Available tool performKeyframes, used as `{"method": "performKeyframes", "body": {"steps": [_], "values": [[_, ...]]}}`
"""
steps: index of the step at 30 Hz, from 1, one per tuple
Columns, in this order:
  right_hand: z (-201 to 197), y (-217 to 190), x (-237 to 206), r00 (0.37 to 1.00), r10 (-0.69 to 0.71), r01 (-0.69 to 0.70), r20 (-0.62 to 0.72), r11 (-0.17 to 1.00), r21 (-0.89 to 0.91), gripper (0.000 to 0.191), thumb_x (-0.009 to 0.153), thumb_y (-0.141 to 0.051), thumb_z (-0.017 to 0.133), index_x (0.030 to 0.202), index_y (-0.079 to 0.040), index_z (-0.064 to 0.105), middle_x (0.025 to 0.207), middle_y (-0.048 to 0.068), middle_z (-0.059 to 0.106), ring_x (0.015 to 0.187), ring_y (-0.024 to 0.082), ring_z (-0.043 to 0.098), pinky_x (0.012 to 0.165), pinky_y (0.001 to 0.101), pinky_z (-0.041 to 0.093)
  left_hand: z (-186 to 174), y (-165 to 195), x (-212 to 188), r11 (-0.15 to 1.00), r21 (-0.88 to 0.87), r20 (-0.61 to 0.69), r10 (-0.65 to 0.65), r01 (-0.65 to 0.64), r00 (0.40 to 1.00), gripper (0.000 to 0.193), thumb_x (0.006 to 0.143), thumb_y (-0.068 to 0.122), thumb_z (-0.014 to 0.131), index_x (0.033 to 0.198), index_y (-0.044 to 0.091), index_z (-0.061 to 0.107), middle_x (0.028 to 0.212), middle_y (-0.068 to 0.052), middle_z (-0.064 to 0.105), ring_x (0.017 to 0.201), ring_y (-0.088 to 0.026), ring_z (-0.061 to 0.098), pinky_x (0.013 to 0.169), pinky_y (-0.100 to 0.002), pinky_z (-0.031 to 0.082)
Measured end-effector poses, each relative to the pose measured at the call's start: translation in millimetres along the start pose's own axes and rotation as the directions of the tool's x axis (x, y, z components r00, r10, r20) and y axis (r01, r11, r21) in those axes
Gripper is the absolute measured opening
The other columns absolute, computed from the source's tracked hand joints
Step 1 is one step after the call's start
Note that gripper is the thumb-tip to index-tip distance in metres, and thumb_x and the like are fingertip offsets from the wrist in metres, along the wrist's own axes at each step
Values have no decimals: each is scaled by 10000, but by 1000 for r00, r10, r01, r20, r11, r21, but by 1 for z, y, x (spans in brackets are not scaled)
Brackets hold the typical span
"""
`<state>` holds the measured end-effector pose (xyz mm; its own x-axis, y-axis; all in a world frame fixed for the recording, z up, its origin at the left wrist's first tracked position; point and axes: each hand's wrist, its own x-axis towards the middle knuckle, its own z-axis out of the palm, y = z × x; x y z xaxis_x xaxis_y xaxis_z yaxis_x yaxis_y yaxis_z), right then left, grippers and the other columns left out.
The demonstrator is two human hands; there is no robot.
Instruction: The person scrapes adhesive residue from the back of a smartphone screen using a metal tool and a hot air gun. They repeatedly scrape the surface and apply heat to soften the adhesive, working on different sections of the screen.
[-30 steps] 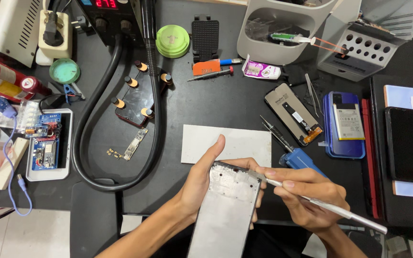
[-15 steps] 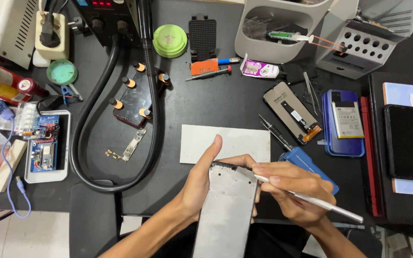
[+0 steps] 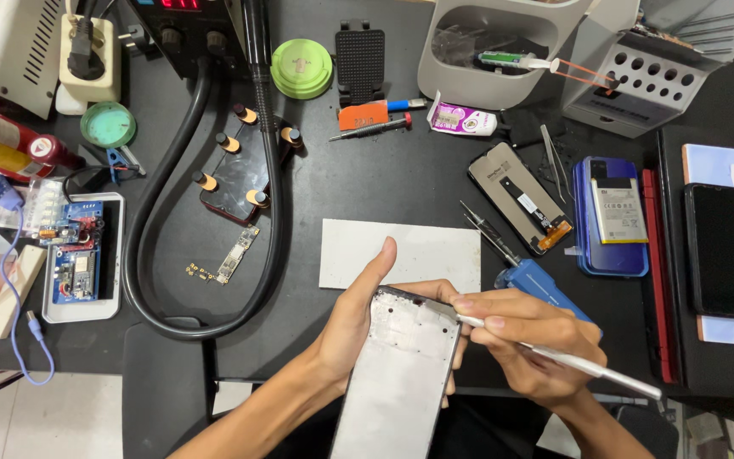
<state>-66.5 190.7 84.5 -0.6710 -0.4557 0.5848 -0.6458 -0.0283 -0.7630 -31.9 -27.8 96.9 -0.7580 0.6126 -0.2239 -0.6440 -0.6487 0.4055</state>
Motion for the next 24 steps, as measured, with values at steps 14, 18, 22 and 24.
{"method": "performKeyframes", "body": {"steps": [14,18,22,24], "values": [[0,1,1,1000,-12,13,21,999,-41,193,957,-61,703,1123,-40,608,1053,215,753,1000,308,796,830,385,638,-6,-1,2,1000,2,13,-6,6,1000,890,1015,784,219,1110,-19,592,838,-188,649,675,-274,701,642,-417,615],[-1,4,-1,1000,18,-18,7,1000,-3,220,941,-66,714,1139,-38,623,1053,214,759,999,310,797,810,375,636,-7,-1,2,1000,-15,17,-18,19,1000,898,1012,789,232,1111,-23,603,838,-195,646,676,-284,701,642,-430,617],[-1,5,-1,999,33,-33,8,999,-6,218,931,-68,721,1129,-42,634,1053,217,761,996,314,797,792,368,629,-6,-2,3,996,-72,9,-45,45,999,897,1012,802,244,1109,-15,602,835,-193,646,670,-284,703,631,-429,617],[-1,4,-1,999,29,-29,13,999,-27,216,932,-71,725,1125,-42,632,1057,216,760,1000,314,796,790,366,628,-6,-3,3,995,-90,6,-52,52,999,899,1010,805,251,1111,-16,603,837,-196,648,670,-284,703,631,-425,615]]}}
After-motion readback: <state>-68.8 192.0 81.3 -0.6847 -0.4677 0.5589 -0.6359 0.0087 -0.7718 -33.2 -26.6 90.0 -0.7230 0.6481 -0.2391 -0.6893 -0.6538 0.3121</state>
